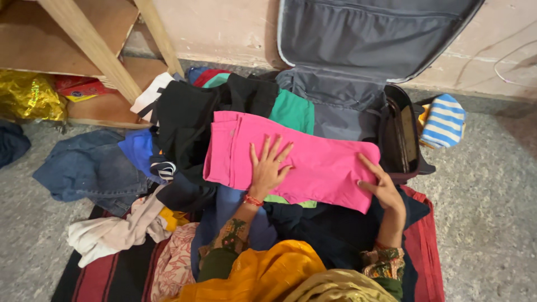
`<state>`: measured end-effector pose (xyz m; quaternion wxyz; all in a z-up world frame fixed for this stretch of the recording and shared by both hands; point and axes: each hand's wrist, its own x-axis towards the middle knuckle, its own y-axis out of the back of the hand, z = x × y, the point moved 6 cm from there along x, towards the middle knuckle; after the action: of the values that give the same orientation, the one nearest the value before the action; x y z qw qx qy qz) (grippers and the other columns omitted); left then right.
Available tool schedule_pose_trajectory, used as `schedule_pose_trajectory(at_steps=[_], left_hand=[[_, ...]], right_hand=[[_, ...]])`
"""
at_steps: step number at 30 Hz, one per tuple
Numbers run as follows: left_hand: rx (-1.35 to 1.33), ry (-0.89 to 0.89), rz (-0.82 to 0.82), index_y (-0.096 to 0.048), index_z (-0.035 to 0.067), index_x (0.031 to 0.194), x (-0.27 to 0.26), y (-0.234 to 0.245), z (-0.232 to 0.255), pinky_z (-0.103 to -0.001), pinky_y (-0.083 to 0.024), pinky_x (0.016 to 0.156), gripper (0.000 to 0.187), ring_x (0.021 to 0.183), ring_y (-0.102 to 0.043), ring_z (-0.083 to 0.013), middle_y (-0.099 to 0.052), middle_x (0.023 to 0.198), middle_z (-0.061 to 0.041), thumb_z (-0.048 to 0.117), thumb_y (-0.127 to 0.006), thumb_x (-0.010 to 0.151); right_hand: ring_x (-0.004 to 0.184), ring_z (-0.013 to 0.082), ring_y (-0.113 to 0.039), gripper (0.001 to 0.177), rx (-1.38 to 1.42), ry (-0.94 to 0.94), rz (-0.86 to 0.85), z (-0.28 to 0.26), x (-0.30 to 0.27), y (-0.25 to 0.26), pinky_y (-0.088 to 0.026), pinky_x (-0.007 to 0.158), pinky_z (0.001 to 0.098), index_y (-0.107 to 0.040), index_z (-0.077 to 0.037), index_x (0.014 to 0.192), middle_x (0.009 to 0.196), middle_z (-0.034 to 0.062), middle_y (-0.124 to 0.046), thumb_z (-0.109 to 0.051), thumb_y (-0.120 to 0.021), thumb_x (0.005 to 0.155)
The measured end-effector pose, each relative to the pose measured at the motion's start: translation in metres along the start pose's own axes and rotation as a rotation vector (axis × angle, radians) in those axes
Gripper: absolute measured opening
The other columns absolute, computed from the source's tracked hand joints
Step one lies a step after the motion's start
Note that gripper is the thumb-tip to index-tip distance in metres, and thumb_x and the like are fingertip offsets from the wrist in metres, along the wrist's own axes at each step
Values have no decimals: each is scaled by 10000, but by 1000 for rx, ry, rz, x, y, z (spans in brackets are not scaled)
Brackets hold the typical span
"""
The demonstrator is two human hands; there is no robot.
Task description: The person folds several pairs of trousers (green, pink, black, and blue) and places them into an open suitcase. The person handles each garment one at a time, folding them neatly before stacking them inside the suitcase.
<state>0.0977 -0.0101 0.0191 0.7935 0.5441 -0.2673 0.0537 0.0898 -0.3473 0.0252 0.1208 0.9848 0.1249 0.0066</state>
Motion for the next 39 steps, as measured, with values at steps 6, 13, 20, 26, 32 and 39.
schedule_pose_trajectory(at_steps=[6, 13, 20, 26, 32, 39], left_hand=[[-50, 4, 27, -396, 368, 1574, 0, 2, 2, -715, -27, 1200, 785, 1577, -169, -355, -258, 1699, -43, 575, -671, 869], [-68, 15, 8, -400, 365, 1574, 3, 11, 5, -710, -26, 1210, 818, 1582, -164, -355, -260, 1700, -57, 564, -706, 843], [-88, 35, 10, -422, 346, 1568, 2, 10, 4, -712, -56, 1195, 659, 1567, -198, -347, -317, 1670, -66, 431, -631, 949], [-201, 96, 40, -499, 326, 1523, -4, -31, -17, -632, -128, 1219, 528, 1512, -327, -289, -423, 1621, -31, 301, -565, 1000], [-1267, 257, 171, -544, 142, 1511, -6, -49, -87, -497, -312, 1244, 470, 1466, -498, -272, -526, 1585, -85, 318, -528, 1076], [-2301, 298, 342, -306, 38, 1627, -49, 38, -145, -415, -399, 1217, 803, 1486, -458, -260, -420, 1644, -133, 543, -484, 1028]], right_hand=[[1528, 247, -160, 1239, -244, 113, -113, -41, -12, -18, -161, 1179, 349, -148, -112, 1608, 1661, 134, -195, 75, -819, 583], [1548, 238, -248, 1127, -157, 160, 6, -83, -33, -25, -190, 1218, 348, -297, -61, 1598, 1667, 143, -287, 77, -766, 582], [1577, 244, -275, 1059, 249, 325, -16, -148, -20, -68, -146, 1275, 343, -380, 40, 1576, 1652, 148, -387, 55, -663, 556], [1610, 259, -173, 1047, 252, 331, -164, -188, 11, -139, -90, 1272, 334, -347, 21, 1593, 1684, 153, -296, 65, -700, 608], [1529, 253, -247, 1082, 231, 293, -41, -184, 81, -195, -215, 1212, 326, -287, -124, 1633, 1607, 119, -273, 101, -708, 661], [1181, 288, -542, 814, -72, 394, -475, -175, 117, -301, -472, 1014, 354, -334, -140, 1607, 1490, 129, -475, -110, -726, 895]])
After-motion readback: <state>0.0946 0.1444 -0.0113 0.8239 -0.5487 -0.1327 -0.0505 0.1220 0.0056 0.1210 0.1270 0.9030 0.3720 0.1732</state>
